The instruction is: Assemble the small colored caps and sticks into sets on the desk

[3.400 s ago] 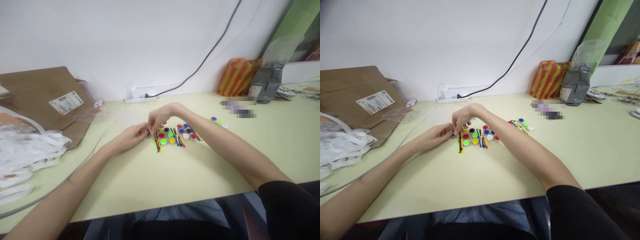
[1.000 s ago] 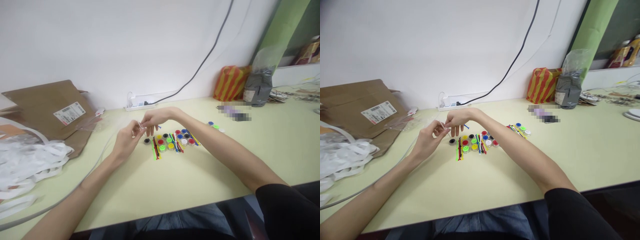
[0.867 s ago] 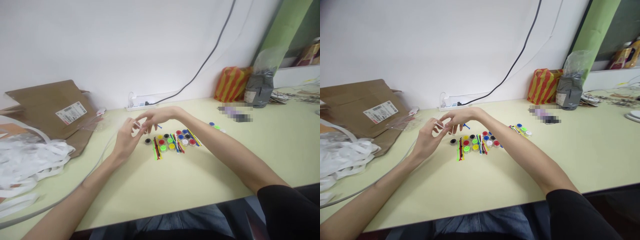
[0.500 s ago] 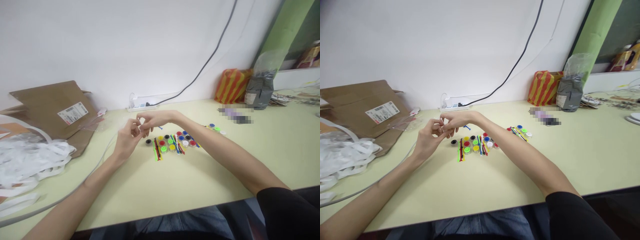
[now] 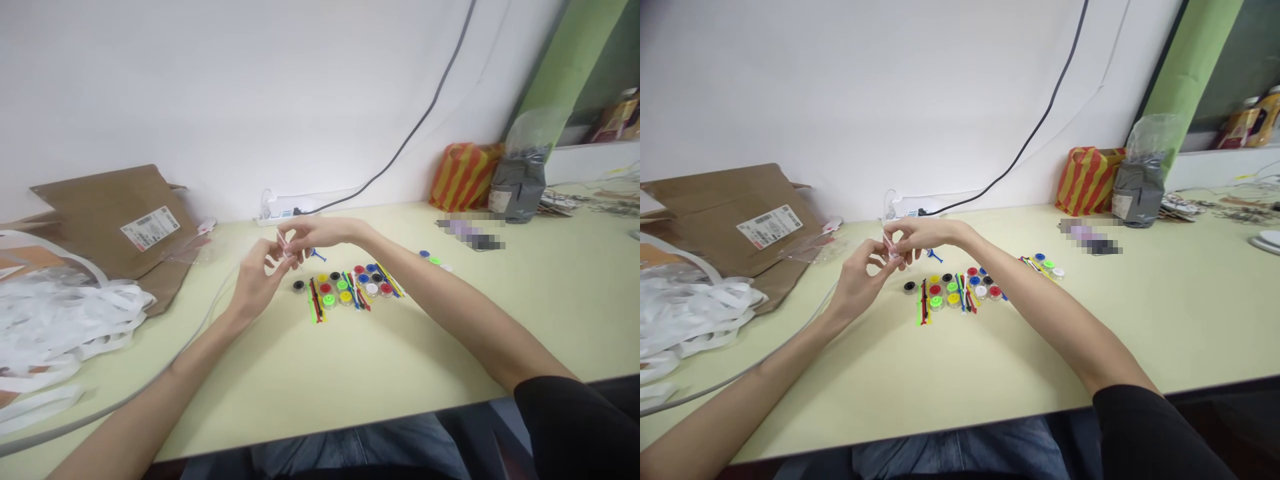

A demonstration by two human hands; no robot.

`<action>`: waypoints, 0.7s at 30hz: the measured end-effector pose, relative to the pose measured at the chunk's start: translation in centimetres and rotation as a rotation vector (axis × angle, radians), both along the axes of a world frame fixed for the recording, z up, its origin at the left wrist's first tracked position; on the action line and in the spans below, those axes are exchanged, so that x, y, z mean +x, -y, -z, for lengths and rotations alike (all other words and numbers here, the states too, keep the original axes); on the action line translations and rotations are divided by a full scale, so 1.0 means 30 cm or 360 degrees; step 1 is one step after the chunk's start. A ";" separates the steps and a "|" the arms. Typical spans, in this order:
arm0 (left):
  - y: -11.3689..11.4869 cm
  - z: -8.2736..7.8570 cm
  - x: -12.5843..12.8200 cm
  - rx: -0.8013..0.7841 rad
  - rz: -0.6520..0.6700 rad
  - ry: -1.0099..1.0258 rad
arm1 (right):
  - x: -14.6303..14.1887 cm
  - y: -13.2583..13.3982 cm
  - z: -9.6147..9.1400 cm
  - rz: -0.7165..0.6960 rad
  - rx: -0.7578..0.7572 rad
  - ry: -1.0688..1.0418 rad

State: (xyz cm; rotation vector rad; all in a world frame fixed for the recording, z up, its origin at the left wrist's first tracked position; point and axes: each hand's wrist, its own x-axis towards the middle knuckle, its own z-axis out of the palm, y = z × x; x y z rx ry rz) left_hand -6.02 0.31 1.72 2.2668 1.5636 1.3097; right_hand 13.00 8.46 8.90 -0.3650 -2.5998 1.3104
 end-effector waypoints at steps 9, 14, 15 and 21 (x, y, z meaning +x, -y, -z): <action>0.018 0.005 0.022 -0.0251 0.0241 0.0331 | 0.004 -0.007 0.006 -0.0003 -0.0040 0.0051; 0.002 0.003 0.006 -0.0290 0.0366 0.0516 | 0.004 -0.011 0.003 -0.0062 -0.0039 0.0038; 0.003 0.002 0.006 -0.0302 0.0393 0.0472 | 0.004 -0.009 0.002 -0.0083 -0.0045 0.0046; 0.013 0.029 0.021 -0.0470 0.0528 0.0315 | 0.000 0.003 0.008 -0.0180 -0.0047 0.0105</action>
